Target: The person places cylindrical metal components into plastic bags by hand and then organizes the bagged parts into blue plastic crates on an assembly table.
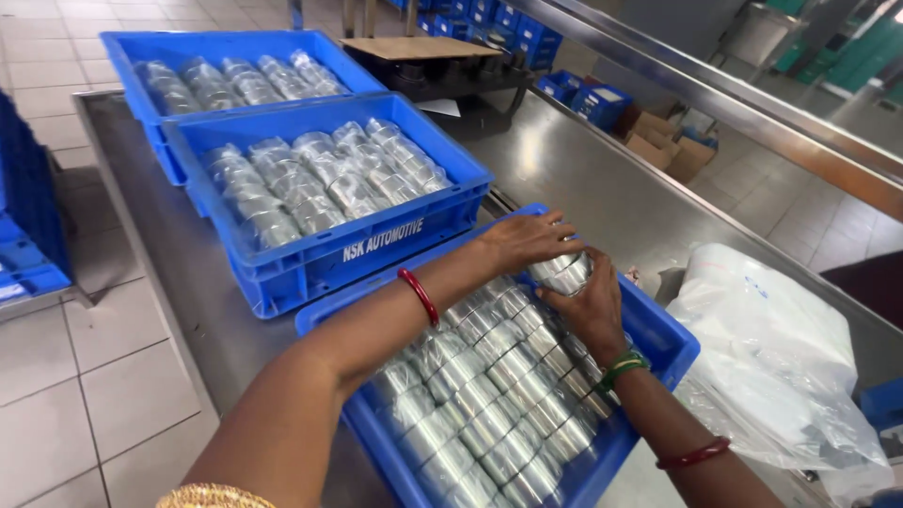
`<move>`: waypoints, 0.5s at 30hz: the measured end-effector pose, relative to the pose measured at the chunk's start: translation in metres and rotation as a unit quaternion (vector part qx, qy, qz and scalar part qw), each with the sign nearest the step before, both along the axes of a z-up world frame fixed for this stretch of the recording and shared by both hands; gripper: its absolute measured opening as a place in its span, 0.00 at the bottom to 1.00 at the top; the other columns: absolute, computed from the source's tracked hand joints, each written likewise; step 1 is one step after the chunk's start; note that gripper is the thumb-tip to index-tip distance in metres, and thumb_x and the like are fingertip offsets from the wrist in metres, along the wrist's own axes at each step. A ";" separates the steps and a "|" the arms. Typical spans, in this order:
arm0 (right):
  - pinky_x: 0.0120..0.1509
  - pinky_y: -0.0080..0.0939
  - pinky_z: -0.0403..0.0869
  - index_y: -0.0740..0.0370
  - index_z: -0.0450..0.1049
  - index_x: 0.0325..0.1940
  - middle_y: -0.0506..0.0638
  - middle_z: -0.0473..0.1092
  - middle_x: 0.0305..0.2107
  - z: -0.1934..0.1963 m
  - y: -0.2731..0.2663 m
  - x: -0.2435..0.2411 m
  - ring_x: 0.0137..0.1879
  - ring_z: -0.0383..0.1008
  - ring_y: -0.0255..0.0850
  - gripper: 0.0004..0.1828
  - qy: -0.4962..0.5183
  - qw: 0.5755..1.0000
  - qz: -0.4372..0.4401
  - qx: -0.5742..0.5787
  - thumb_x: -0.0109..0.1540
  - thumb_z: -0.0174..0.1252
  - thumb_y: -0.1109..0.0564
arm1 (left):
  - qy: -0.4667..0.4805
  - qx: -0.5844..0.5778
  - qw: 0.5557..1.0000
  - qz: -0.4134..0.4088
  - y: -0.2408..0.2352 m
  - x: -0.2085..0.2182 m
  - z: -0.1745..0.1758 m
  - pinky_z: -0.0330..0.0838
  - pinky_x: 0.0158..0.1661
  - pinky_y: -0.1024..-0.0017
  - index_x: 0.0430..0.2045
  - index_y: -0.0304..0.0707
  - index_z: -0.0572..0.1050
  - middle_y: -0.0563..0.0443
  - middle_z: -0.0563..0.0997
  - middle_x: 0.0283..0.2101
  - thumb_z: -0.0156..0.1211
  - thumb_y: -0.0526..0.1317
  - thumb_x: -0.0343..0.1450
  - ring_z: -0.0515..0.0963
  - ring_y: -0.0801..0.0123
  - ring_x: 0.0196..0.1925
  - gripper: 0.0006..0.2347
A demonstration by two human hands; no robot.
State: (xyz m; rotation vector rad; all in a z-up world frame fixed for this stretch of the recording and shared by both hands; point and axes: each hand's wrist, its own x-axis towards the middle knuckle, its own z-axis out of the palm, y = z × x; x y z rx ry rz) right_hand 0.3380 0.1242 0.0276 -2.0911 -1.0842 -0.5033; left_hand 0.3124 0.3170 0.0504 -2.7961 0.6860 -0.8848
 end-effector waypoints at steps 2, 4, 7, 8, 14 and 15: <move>0.67 0.58 0.61 0.66 0.59 0.67 0.64 0.64 0.58 -0.008 0.001 0.008 0.66 0.62 0.60 0.54 -0.028 0.998 -0.026 -0.058 0.44 0.79 0.51 | 0.057 -0.025 0.998 -0.025 0.001 0.001 -0.004 0.71 0.59 0.60 0.57 0.48 0.69 0.50 0.72 0.61 0.61 0.32 0.65 0.70 0.52 0.65 0.23; 0.65 0.60 0.61 0.63 0.60 0.68 0.63 0.64 0.58 0.013 0.002 -0.004 0.64 0.62 0.60 0.52 -0.060 0.992 -0.051 -0.095 0.46 0.79 0.51 | 0.091 -0.033 0.995 0.013 0.000 -0.004 0.001 0.66 0.61 0.56 0.55 0.48 0.70 0.51 0.72 0.60 0.63 0.33 0.63 0.68 0.51 0.66 0.24; 0.62 0.59 0.64 0.56 0.66 0.66 0.61 0.68 0.54 0.007 -0.008 0.001 0.60 0.65 0.59 0.42 -0.075 0.986 -0.062 -0.136 0.51 0.75 0.51 | 0.175 -0.066 0.980 0.074 0.004 -0.005 -0.012 0.61 0.65 0.54 0.55 0.46 0.70 0.49 0.71 0.61 0.65 0.34 0.62 0.67 0.52 0.67 0.24; 0.60 0.57 0.67 0.52 0.70 0.64 0.59 0.70 0.51 0.002 -0.014 0.008 0.58 0.69 0.57 0.34 -0.066 0.986 -0.054 -0.141 0.54 0.73 0.52 | 0.215 -0.093 0.968 0.091 0.006 -0.002 -0.017 0.60 0.66 0.55 0.57 0.43 0.69 0.47 0.71 0.62 0.64 0.33 0.64 0.68 0.53 0.67 0.25; 0.49 0.51 0.76 0.54 0.82 0.45 0.56 0.77 0.38 -0.005 -0.020 0.027 0.42 0.79 0.53 0.14 -0.053 0.981 0.002 -0.186 0.54 0.68 0.57 | 0.277 -0.152 0.946 0.069 0.022 0.016 -0.050 0.64 0.66 0.61 0.55 0.41 0.73 0.46 0.70 0.64 0.63 0.33 0.65 0.67 0.53 0.69 0.22; 0.49 0.51 0.76 0.54 0.82 0.45 0.56 0.77 0.38 -0.006 -0.017 0.030 0.42 0.79 0.53 0.14 -0.050 0.981 0.001 -0.186 0.54 0.68 0.57 | 0.280 -0.151 0.946 0.069 0.019 0.008 -0.040 0.64 0.66 0.61 0.55 0.41 0.73 0.46 0.70 0.64 0.63 0.33 0.65 0.67 0.53 0.69 0.22</move>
